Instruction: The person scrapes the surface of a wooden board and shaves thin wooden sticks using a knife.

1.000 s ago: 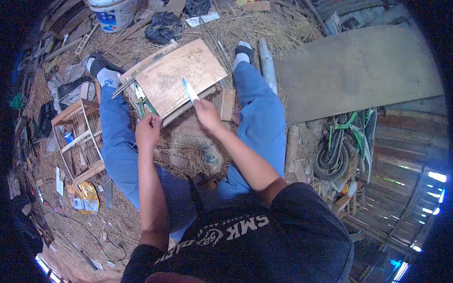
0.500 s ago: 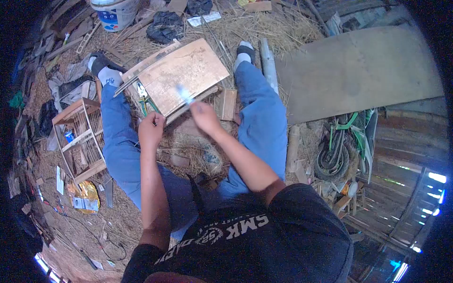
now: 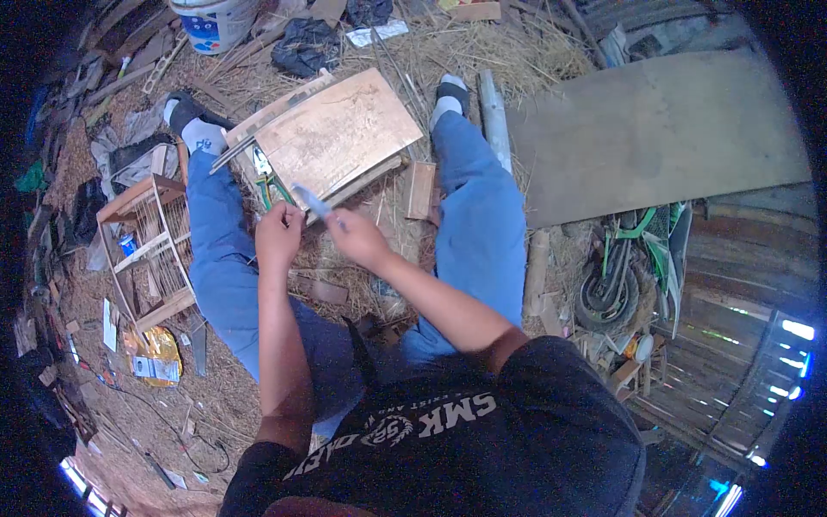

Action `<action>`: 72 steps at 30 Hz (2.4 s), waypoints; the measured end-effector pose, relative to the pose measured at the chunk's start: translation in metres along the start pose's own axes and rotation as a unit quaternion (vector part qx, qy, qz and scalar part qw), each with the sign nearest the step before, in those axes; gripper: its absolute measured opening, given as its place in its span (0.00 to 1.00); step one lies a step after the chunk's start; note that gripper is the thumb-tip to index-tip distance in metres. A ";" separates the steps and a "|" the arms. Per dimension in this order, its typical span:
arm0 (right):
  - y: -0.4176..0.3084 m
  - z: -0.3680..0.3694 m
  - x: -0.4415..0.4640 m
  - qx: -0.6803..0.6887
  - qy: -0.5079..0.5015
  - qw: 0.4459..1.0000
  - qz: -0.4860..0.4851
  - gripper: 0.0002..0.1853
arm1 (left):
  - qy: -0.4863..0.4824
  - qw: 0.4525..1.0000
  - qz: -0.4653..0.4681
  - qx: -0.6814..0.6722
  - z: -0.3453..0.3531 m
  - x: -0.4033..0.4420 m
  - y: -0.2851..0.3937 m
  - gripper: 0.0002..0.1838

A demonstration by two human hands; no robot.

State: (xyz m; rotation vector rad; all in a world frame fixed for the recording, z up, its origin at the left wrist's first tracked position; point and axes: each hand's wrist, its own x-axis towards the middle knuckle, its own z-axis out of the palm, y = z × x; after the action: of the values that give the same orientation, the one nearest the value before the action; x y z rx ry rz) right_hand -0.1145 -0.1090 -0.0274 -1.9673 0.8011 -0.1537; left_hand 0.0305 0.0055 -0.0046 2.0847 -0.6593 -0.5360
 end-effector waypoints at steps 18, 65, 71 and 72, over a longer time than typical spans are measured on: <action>-0.005 -0.022 0.010 0.004 0.067 0.996 0.054 0.20 | 0.011 1.000 -0.024 0.013 0.003 -0.002 0.003 0.07; -0.011 -0.005 0.000 -0.034 0.034 0.999 -0.023 0.19 | 0.013 0.998 -0.037 0.042 0.001 -0.004 0.011 0.08; 0.004 -0.027 0.026 0.025 0.146 0.986 0.081 0.19 | 0.024 0.999 -0.028 0.016 0.003 -0.006 0.008 0.09; 0.000 -0.014 0.018 0.028 0.150 0.988 0.030 0.19 | 0.025 0.999 -0.027 0.015 0.003 -0.004 0.008 0.09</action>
State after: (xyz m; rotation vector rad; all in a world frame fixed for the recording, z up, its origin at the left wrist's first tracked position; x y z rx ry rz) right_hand -0.1067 -0.1299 -0.0244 -1.8879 1.0376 -0.4405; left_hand 0.0234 0.0026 0.0007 2.1419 -0.5870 -0.5063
